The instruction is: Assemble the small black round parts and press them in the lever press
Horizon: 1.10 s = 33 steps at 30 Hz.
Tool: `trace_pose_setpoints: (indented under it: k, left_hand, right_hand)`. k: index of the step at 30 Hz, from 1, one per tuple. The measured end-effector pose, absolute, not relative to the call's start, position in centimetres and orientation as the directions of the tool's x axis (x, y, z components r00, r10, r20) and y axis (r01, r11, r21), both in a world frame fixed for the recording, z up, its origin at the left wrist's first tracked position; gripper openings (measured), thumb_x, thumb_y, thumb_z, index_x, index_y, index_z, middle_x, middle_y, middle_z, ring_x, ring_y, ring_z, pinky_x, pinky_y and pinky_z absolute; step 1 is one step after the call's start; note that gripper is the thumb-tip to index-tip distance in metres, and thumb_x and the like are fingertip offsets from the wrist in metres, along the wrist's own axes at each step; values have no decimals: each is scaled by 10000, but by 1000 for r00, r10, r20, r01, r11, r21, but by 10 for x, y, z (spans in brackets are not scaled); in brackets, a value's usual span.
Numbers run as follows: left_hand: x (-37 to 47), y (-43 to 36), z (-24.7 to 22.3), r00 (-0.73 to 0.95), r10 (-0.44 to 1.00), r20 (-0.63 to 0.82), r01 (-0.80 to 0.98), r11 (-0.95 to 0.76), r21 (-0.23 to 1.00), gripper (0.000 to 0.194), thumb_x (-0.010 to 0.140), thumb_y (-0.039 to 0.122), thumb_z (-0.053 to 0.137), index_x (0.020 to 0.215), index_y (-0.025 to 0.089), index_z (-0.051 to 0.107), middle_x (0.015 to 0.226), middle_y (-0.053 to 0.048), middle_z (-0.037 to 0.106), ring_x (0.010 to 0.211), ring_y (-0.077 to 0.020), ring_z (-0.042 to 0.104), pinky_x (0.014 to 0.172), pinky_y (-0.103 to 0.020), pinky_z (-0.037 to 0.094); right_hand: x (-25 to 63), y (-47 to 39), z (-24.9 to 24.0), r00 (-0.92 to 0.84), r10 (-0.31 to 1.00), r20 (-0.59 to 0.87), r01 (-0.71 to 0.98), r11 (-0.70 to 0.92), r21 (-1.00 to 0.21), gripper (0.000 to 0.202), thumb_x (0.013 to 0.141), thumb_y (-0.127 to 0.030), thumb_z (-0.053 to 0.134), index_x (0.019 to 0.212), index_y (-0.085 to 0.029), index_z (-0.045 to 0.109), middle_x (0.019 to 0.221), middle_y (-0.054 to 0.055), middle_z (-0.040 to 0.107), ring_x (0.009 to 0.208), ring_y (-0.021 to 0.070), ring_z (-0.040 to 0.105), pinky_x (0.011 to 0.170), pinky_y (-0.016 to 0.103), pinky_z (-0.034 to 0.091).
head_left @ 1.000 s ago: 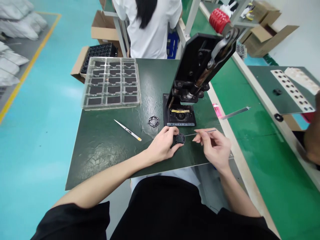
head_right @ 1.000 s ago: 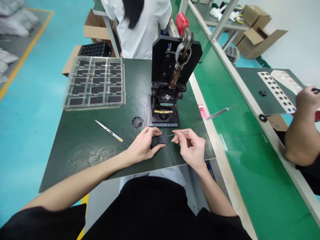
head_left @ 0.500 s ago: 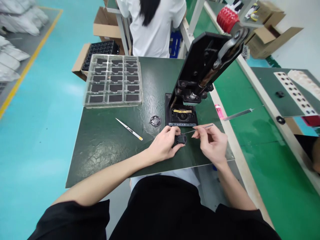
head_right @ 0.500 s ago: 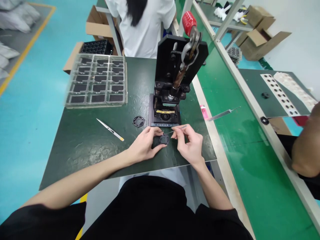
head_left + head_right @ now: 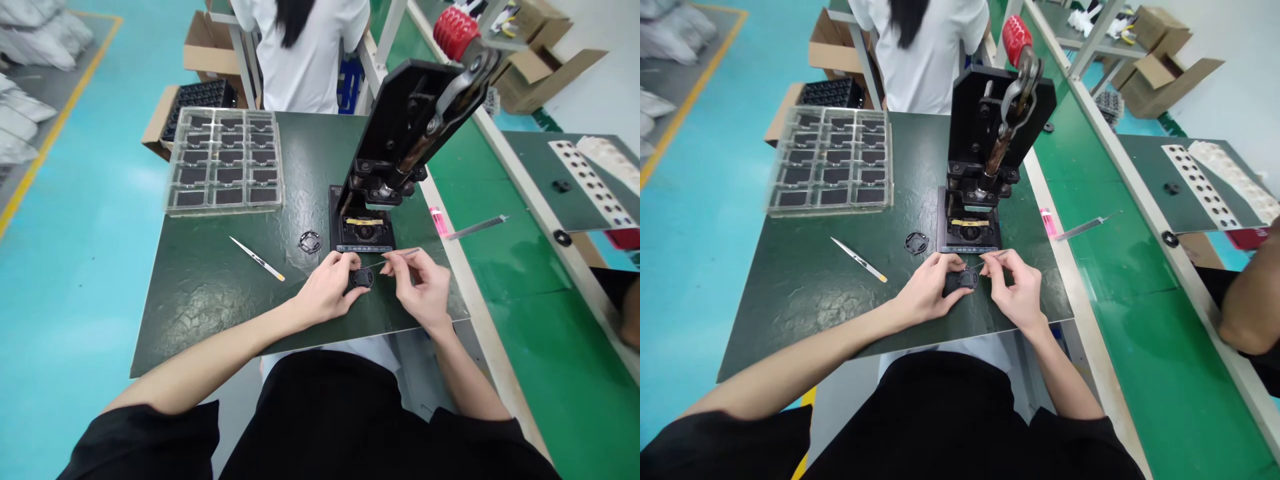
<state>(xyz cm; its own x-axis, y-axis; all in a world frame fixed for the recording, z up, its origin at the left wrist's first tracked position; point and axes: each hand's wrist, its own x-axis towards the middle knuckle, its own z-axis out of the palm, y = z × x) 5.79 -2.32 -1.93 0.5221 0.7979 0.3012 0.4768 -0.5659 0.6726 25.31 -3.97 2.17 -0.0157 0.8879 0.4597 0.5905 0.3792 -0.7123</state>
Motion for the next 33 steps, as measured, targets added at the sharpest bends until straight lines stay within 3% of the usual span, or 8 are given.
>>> trace_pose_setpoints:
  k: [8,14,28,30,33]
  left_hand:
    - [57,-23,-20,528,793,303,488,-576,656,423,900,341,743,1168,212,442,1122,-87,669,1068,-259,622,914,-432,596]
    - [58,-23,-20,524,793,311,487,-579,654,422,904,334,739,1171,221,432,1115,-74,663,1061,-254,629,910,-428,590]
    - [60,-22,-29,467,823,325,469,-541,698,529,829,287,804,1116,224,363,1067,-75,626,1012,-253,705,832,-395,609]
    - [59,-20,-30,465,821,331,482,-548,684,552,808,302,827,1081,227,353,1050,-71,621,984,-256,712,811,-390,610]
    - [59,-18,-30,462,827,318,467,-533,706,559,807,319,837,1054,234,342,1058,-72,637,962,-247,734,815,-386,613]
  right_hand:
    - [249,-32,0,-204,861,466,677,468,-568,196,994,-234,605,803,-209,643,736,24,718,604,146,644,587,263,517]
    - [250,-30,-7,-244,842,482,641,513,-571,144,987,-179,583,872,-209,665,793,41,715,702,175,678,688,297,549]
    - [243,-26,-15,-268,856,441,653,498,-570,204,999,-246,526,813,-215,603,753,50,661,699,183,638,673,326,534]
    - [243,-27,-12,-220,871,440,610,474,-634,231,999,-283,550,786,-213,603,720,33,648,651,166,623,631,305,517]
    - [258,-30,0,105,869,484,535,361,-764,280,1016,-386,562,807,-208,619,698,14,647,607,146,623,579,277,503]
